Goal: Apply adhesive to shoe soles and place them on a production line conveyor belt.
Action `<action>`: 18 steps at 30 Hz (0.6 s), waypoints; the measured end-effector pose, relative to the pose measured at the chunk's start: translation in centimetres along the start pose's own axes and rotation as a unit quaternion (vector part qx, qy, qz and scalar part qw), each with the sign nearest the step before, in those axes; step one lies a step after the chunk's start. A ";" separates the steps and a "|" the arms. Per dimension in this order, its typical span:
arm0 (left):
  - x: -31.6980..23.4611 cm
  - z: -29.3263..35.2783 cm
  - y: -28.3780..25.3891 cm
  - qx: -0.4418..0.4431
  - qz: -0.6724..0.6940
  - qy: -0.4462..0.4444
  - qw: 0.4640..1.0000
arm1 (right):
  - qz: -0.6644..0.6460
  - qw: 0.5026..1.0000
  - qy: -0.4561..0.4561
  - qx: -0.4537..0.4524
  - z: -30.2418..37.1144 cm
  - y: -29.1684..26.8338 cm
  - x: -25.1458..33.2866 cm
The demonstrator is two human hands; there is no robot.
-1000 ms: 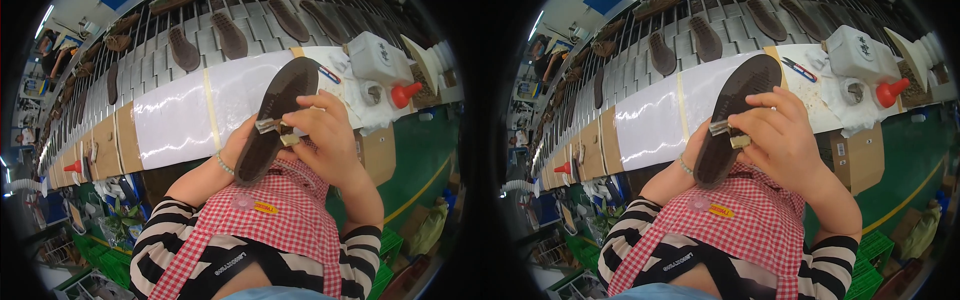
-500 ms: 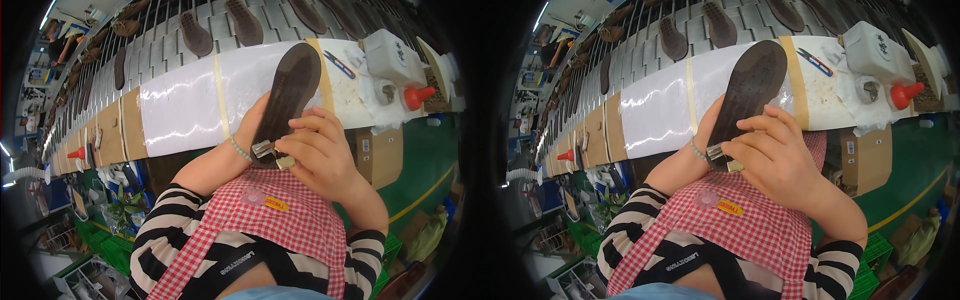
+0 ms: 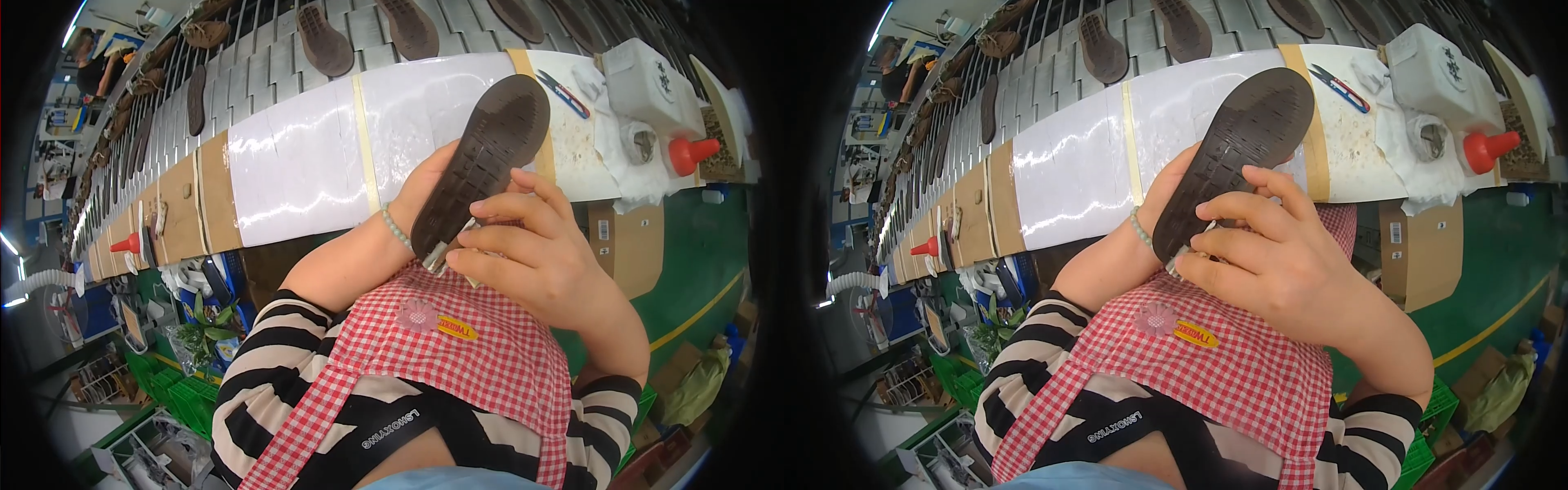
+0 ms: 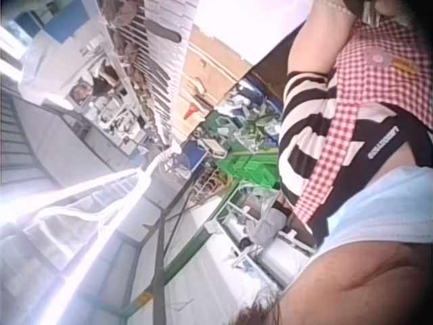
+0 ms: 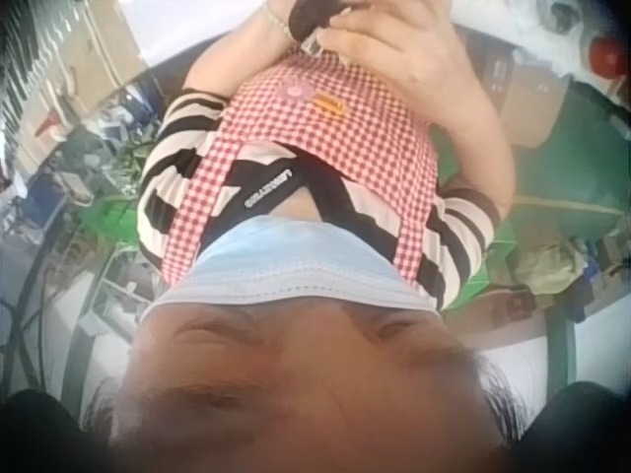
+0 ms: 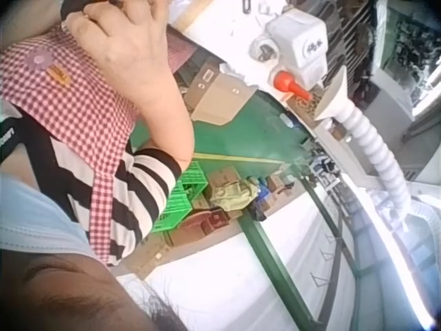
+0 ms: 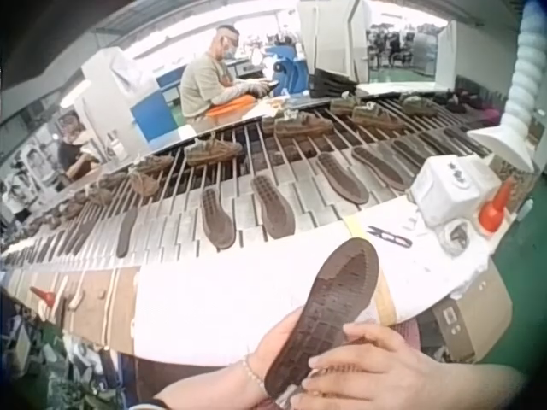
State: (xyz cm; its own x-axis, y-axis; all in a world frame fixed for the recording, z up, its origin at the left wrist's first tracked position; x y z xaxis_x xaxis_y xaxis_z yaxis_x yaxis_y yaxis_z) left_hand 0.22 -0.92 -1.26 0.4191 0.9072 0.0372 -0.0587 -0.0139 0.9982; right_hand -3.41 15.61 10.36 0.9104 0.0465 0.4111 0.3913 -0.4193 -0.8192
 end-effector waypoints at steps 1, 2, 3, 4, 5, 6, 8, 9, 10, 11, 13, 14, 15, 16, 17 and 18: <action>0.0 0.0 -0.1 0.075 0.051 -0.022 0.996 | -0.001 1.000 0.001 0.000 0.0 -0.3 0.0; 0.1 0.0 -0.2 0.075 0.052 -0.022 0.996 | 0.001 1.000 -0.008 0.011 -0.1 -0.5 -0.1; 0.1 0.0 -0.1 0.054 0.048 -0.030 0.997 | 0.003 1.000 -0.017 0.022 -0.1 -0.7 0.0; 0.1 0.0 0.0 0.033 0.044 -0.038 0.998 | 0.002 1.000 -0.015 0.022 -0.1 -1.0 0.0; 0.2 0.0 0.3 0.032 0.045 -0.039 0.998 | 0.019 0.999 -0.015 0.034 -0.1 -1.3 0.2; 0.2 0.1 0.6 0.005 0.025 -0.032 0.999 | 0.036 0.998 -0.017 0.046 -0.2 -1.6 0.2; 0.2 0.3 1.5 -0.022 0.007 -0.023 0.999 | 0.051 0.998 0.001 0.040 -0.1 -2.4 0.4; 0.3 0.3 2.3 -0.001 0.037 -0.029 0.999 | 0.070 0.997 0.021 0.033 0.0 -2.6 0.6; 0.4 0.3 2.9 0.021 0.068 -0.035 0.997 | 0.070 0.997 0.020 0.035 0.3 -2.7 0.6; 0.4 0.2 3.2 0.023 0.070 -0.033 0.997 | 0.074 0.996 0.052 0.001 0.5 -2.7 0.6; 0.2 -0.2 3.4 -0.047 0.026 0.038 0.998 | 0.080 0.993 0.084 -0.032 1.1 -2.4 0.6; 0.0 -0.3 3.3 -0.050 -0.013 0.052 0.997 | 0.029 0.991 0.116 -0.066 1.4 -1.9 0.5; -0.1 -0.3 3.3 -0.049 -0.011 0.051 0.997 | -0.021 0.983 0.149 -0.102 1.8 -1.4 0.4; -0.3 -0.4 3.4 -0.044 -0.015 0.069 0.996 | -0.055 0.977 0.175 -0.111 2.3 -0.8 0.4; -0.3 -0.4 3.4 -0.040 -0.019 0.088 0.995 | -0.053 0.977 0.177 -0.110 2.6 -0.3 0.5; -0.4 -0.4 3.6 -0.040 -0.018 0.088 0.995 | -0.093 0.968 0.202 -0.114 2.8 0.1 0.4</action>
State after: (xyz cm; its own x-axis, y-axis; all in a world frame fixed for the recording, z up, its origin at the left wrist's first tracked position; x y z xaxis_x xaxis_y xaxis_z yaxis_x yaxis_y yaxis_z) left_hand -0.52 -1.11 2.28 0.2581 0.9660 -0.0152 -0.1216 0.0481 0.9914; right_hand -2.57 18.12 9.32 0.6827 -0.1988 0.7031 0.4608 -0.6297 -0.6254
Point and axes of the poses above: each hand's wrist, its own z-axis away from the middle knuckle, its own y-axis out of the palm, x = y × z, the point moved 1 cm from there along -z, towards the middle knuckle, and after that the axes turned 2 degrees about -y, right-handed, at the moved point
